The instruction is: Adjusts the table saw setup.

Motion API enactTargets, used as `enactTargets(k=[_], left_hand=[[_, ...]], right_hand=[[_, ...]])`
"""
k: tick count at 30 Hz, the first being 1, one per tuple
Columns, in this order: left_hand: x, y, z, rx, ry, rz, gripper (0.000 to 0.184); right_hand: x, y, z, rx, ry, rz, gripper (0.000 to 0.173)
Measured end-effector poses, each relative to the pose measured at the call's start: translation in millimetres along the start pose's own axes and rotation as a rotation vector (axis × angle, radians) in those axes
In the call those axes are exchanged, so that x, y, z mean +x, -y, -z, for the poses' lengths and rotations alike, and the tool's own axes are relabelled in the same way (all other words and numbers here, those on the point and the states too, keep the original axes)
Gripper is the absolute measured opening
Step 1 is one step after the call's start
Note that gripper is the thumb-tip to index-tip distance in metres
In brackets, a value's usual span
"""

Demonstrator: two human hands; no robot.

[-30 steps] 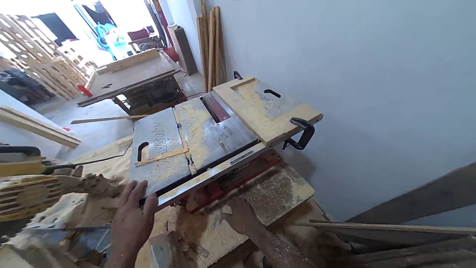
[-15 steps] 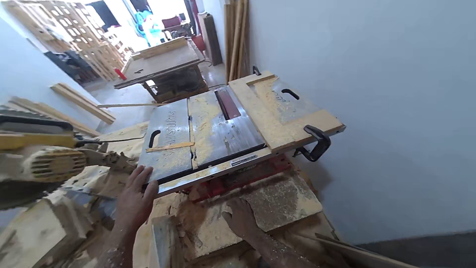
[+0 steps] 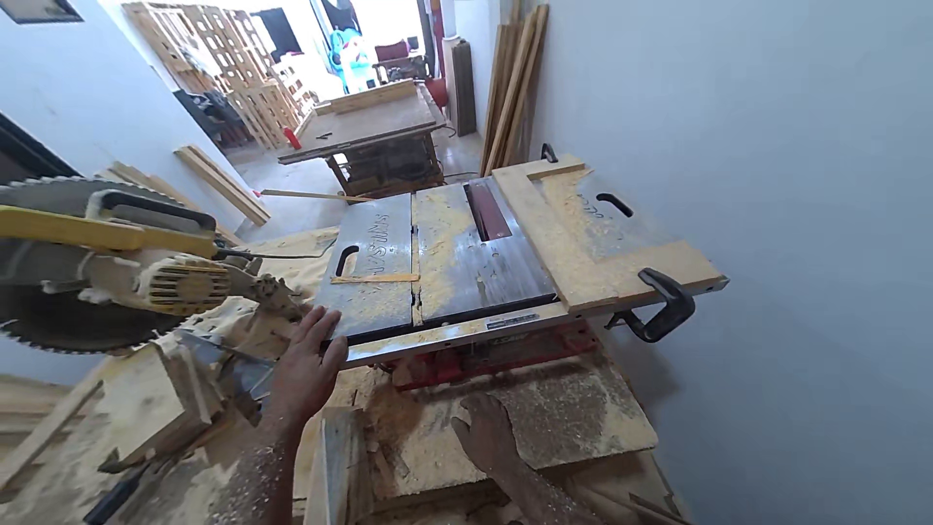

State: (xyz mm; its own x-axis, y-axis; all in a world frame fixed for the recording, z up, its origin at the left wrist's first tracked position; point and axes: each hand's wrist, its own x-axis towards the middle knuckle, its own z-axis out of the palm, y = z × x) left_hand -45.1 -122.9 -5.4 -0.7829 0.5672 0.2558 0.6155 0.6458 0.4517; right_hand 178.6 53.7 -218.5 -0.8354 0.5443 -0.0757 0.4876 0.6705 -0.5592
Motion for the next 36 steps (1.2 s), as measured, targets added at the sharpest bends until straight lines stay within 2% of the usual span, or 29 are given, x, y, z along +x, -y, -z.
enactTargets(k=[10,15,19,25,28,31,36], left_hand=[[2,6,-2,0.0,0.007,0.017,0.059],[3,6,-2,-0.016,0.004,0.02,0.057],[3,7,-3,-0.014,0.007,0.014,0.054],[5,6,-1,-0.015,0.014,0.029,0.053],[4,5,-1,-0.016,0.02,0.03,0.053],[5,6,-1,-0.018,0.009,0.016,0.054],[3,7,-1,-0.012,-0.004,-0.033,0.054]], right_hand=[[0,1,-3,-0.029,-0.011,0.006,0.058],[1,19,-2,-0.134,0.008,0.129,0.065],[14,33,-6,-0.235,-0.075,0.206,0.068],[35,41,-4,-0.301,0.114,0.131,0.09],[28,50,9,-0.268,0.109,0.105,0.086],[15,44,19,-0.164,0.07,0.08,0.074],[-44,26,23,-0.037,0.081,0.073,0.056]])
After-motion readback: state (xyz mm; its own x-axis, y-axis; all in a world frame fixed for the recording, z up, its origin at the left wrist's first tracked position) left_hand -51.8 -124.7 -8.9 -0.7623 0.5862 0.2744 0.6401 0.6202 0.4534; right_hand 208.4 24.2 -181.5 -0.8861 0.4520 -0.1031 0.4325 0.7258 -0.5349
